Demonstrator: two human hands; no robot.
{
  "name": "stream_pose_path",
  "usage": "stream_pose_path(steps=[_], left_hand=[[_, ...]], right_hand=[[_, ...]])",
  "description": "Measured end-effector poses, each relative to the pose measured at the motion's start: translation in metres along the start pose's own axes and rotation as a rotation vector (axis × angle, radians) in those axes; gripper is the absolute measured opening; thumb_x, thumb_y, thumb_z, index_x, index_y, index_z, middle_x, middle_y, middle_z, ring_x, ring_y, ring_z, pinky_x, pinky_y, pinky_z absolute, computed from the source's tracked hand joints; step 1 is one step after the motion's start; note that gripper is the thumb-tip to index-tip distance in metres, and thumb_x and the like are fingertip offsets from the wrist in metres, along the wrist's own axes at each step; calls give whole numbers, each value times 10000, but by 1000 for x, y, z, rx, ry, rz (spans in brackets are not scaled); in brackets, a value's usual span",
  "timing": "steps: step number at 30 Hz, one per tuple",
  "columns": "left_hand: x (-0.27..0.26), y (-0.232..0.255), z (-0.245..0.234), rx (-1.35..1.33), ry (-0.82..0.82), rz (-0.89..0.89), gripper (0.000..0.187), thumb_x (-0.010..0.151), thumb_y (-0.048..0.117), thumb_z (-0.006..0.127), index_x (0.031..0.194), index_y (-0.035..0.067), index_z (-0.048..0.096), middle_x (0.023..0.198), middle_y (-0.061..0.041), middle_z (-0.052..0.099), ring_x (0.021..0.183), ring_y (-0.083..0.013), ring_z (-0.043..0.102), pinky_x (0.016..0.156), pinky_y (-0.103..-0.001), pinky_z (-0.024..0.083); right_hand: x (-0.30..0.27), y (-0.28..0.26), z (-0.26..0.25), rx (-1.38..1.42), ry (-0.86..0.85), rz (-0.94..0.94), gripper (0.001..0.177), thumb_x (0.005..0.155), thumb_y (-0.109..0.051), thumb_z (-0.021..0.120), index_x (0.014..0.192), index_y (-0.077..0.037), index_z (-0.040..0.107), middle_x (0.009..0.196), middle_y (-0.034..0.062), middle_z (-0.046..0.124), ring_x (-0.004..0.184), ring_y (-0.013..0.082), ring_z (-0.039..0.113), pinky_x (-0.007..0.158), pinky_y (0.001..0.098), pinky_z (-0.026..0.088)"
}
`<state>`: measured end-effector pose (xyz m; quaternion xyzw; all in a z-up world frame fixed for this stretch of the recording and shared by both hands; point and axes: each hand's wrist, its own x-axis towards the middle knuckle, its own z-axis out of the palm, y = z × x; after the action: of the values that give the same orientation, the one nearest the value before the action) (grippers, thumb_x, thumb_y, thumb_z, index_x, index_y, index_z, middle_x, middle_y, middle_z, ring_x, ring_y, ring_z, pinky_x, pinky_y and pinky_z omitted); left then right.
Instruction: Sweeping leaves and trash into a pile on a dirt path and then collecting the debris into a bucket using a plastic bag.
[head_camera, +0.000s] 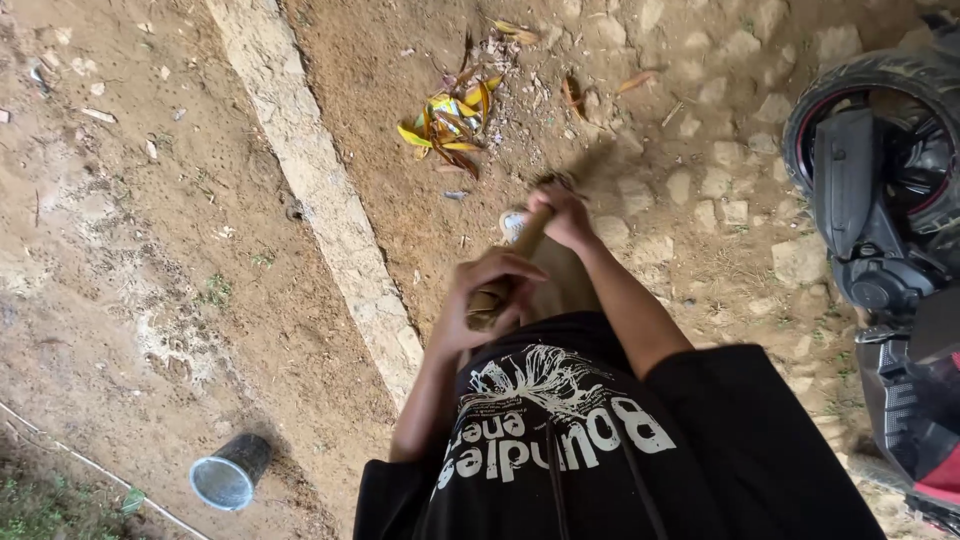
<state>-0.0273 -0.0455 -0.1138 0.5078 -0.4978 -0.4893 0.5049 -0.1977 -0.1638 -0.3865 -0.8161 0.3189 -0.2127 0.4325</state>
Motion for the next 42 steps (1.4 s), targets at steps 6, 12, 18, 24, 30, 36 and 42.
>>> stream_pose_path(steps=[6, 12, 18, 24, 30, 36, 42], left_hand=[[15, 75, -33, 339, -31, 320, 301, 877, 322, 772, 1128, 189, 671, 947, -5, 747, 906, -170, 726, 879, -375, 548], [-24, 117, -29, 179, 37, 355, 224, 932, 407, 754, 1084, 247, 720, 757, 102, 710, 710, -75, 703, 770, -318, 580], [-14, -5, -6, -85, -10, 140, 183, 941, 184, 705, 1121, 151, 702, 872, -28, 748, 646, -115, 679, 675, -326, 577], [-1, 0, -7, 1, 54, -17, 261, 871, 107, 689, 1131, 112, 709, 1006, -84, 751, 657, -131, 681, 593, -295, 540], [-9, 75, -47, 165, 179, 292, 336, 891, 196, 773, 1199, 140, 653, 957, -59, 692, 818, -214, 684, 799, -372, 546], [-7, 123, -58, -60, 226, 520, 545, 893, 345, 854, 1240, 25, 583, 702, -9, 660, 678, -166, 676, 746, -371, 558], [-30, 83, -62, -31, 157, 465, 151, 919, 38, 707, 1062, 68, 670, 742, -71, 673, 641, -160, 648, 591, -295, 513]], right_hand=[[100, -63, 7, 90, 75, -132, 402, 836, -338, 889, 820, -134, 543, 774, 7, 608, 741, 192, 600, 676, 356, 497], [64, -114, -27, 4, 89, -261, 394, 790, -279, 899, 849, -112, 547, 772, 28, 609, 744, 207, 603, 703, 381, 504], [-37, -28, -48, -52, 16, -47, 391, 846, -301, 881, 800, -136, 530, 710, 18, 585, 670, 187, 599, 634, 375, 504], [5, 4, -5, -10, -56, -35, 378, 859, -287, 844, 785, -131, 507, 750, 21, 586, 732, 215, 616, 669, 386, 500], [92, -60, 26, 31, -2, -173, 399, 798, -295, 904, 827, -128, 543, 776, 14, 600, 754, 216, 613, 708, 379, 510], [103, -113, 36, 10, 17, -338, 402, 841, -270, 923, 845, -130, 546, 772, 24, 594, 765, 190, 625, 725, 357, 558], [48, -130, 7, 25, 55, -238, 271, 861, -163, 835, 927, -128, 575, 808, 25, 636, 776, 185, 644, 713, 368, 568]])
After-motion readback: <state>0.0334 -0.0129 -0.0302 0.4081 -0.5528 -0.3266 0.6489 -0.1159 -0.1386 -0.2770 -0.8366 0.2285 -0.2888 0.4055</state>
